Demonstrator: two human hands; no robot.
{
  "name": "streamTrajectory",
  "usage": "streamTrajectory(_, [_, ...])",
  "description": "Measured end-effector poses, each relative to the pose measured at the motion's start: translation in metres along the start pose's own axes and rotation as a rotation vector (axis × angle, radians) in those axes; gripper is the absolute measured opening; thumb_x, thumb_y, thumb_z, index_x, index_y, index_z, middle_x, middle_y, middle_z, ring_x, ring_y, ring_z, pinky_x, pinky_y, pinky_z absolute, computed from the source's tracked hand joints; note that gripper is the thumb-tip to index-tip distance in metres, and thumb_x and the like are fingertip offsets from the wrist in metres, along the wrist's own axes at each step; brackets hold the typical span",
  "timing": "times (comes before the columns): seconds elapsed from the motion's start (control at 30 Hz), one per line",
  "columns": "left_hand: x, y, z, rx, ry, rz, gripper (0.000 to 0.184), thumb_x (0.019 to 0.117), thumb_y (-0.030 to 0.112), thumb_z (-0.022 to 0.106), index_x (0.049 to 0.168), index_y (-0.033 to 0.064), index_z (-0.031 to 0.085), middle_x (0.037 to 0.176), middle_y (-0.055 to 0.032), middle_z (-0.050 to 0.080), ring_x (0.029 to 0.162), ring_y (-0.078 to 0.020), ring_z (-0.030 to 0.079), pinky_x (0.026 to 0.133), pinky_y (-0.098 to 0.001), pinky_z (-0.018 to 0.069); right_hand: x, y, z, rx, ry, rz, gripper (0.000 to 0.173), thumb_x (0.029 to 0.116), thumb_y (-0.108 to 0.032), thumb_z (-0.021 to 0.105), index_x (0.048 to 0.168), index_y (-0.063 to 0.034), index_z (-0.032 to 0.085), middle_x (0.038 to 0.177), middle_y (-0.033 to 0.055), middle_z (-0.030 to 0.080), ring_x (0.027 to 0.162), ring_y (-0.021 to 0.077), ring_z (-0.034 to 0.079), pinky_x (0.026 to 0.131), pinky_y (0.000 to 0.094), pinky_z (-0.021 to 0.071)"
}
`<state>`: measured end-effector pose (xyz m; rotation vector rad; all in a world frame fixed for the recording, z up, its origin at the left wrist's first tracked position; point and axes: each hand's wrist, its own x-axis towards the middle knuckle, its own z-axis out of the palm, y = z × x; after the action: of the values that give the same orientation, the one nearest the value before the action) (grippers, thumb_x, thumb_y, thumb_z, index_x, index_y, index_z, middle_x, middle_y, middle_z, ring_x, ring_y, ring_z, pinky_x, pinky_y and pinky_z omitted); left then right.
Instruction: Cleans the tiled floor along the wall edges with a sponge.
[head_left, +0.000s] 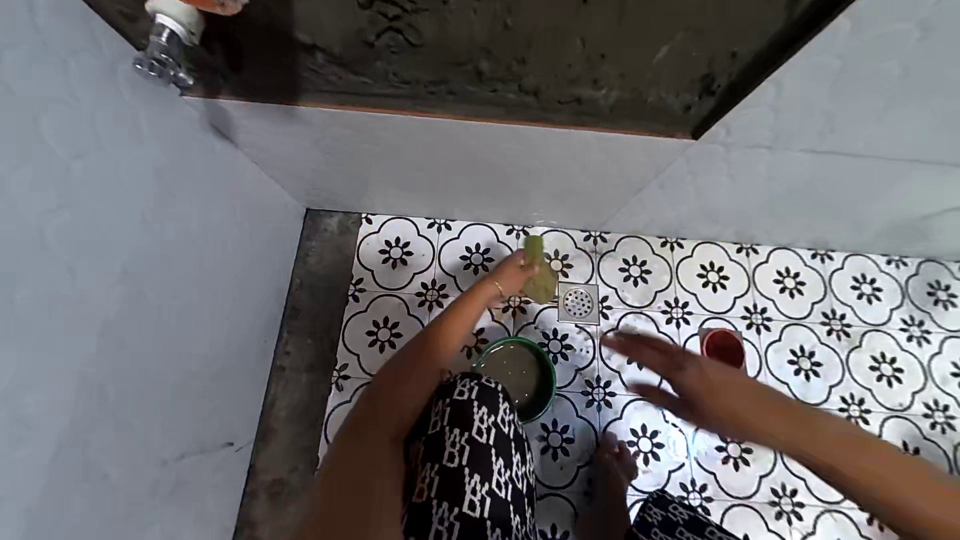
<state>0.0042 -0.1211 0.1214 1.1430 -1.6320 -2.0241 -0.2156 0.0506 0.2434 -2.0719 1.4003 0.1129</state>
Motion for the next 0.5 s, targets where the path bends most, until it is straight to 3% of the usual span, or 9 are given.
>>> streamTrajectory(0.03, [0.005, -0.028, -0.014, -0.1, -0.002, 0.085, 0.049, 0.1087, 0.014, 0.044, 0.15, -0.0085, 0.031, 0.134, -0.0353, 0.054, 0.11, -0.039, 0.065, 0.083, -0.047, 0.0588, 0.033, 0.011, 0.004, -0.035, 0.02, -0.013, 0.057, 0.1023, -0.023, 0.062, 0.154, -0.008, 0.045, 0.152, 0.0277, 0.047, 0.135, 0.0458, 0.053, 0.107, 0.0609, 0.0456])
streamTrajectory(0.1, [-0.004, -0.03, -0.03, -0.269, 0.041, -0.052, 0.046, 0.1081, 0.02, 0.047, 0.151, 0.0046, 0.038, 0.129, -0.02, 0.061, 0.107, -0.0267, 0.067, 0.087, -0.0441, 0.0581, 0.096, 0.027, 0.018, -0.069, 0.121, -0.08, 0.068, 0.0981, -0.028, 0.069, 0.158, -0.0137, 0.041, 0.158, 0.0296, 0.037, 0.141, 0.0485, 0.044, 0.111, 0.0631, 0.0402])
streamTrajectory(0.17, [-0.025, -0.02, -0.046, -0.399, 0.017, -0.084, 0.041, 0.1072, 0.018, 0.046, 0.147, 0.0077, 0.042, 0.123, -0.013, 0.064, 0.103, -0.0214, 0.068, 0.088, -0.0411, 0.058, 0.154, 0.029, 0.031, -0.032, 0.22, -0.164, 0.085, 0.0918, -0.037, 0.076, 0.162, -0.0181, 0.032, 0.164, 0.0308, 0.025, 0.148, 0.0511, 0.032, 0.115, 0.0662, 0.0348])
streamTrajectory(0.23, [-0.043, -0.016, -0.063, -0.446, -0.004, -0.033, 0.039, 0.1045, 0.015, 0.044, 0.143, 0.0072, 0.044, 0.121, -0.0095, 0.065, 0.103, -0.0184, 0.068, 0.09, -0.0384, 0.0584, 0.197, 0.017, 0.037, 0.1, 0.229, -0.229, 0.096, 0.0875, -0.032, 0.081, 0.164, -0.0156, 0.026, 0.166, 0.0309, 0.017, 0.149, 0.0489, 0.031, 0.118, 0.0596, 0.0357])
streamTrajectory(0.3, [-0.057, -0.014, -0.083, -0.42, 0.018, -0.015, 0.043, 0.104, 0.017, 0.041, 0.146, 0.0087, 0.041, 0.127, -0.0093, 0.062, 0.111, -0.0189, 0.065, 0.094, -0.0399, 0.0563, 0.224, 0.001, 0.032, 0.206, 0.176, -0.313, 0.089, 0.0904, -0.017, 0.077, 0.163, -0.0103, 0.025, 0.164, 0.029, 0.024, 0.143, 0.0437, 0.043, 0.113, 0.0516, 0.0441])
streamTrajectory(0.4, [-0.078, -0.019, -0.111, -0.312, 0.003, -0.08, 0.052, 0.1109, 0.041, 0.029, 0.154, 0.0142, 0.034, 0.145, -0.0109, 0.053, 0.13, -0.0226, 0.056, 0.104, -0.0436, 0.0507, 0.251, -0.008, 0.018, 0.169, 0.143, -0.461, 0.071, 0.093, -0.009, 0.067, 0.158, -0.0051, 0.038, 0.151, 0.0262, 0.046, 0.136, 0.0387, 0.051, 0.11, 0.0486, 0.0461])
streamTrajectory(0.47, [-0.097, -0.04, -0.109, 0.039, 0.013, -0.214, 0.064, 0.1092, 0.053, 0.023, 0.159, 0.0141, 0.031, 0.147, -0.0121, 0.056, 0.13, -0.0241, 0.058, 0.104, -0.0443, 0.0493, 0.268, 0.001, 0.016, 0.113, 0.131, -0.499, 0.064, 0.0947, -0.012, 0.063, 0.156, -0.006, 0.043, 0.14, 0.0251, 0.055, 0.127, 0.0371, 0.056, 0.105, 0.0486, 0.0493])
streamTrajectory(0.5, [-0.106, -0.059, -0.099, 0.227, 0.001, -0.298, 0.066, 0.1089, 0.053, 0.028, 0.155, 0.0076, 0.039, 0.141, -0.0167, 0.06, 0.126, -0.0292, 0.061, 0.102, -0.0492, 0.0488, 0.276, 0.01, 0.02, 0.087, 0.12, -0.478, 0.064, 0.0967, -0.017, 0.063, 0.156, -0.0064, 0.042, 0.138, 0.0261, 0.056, 0.124, 0.0387, 0.058, 0.103, 0.0512, 0.0499])
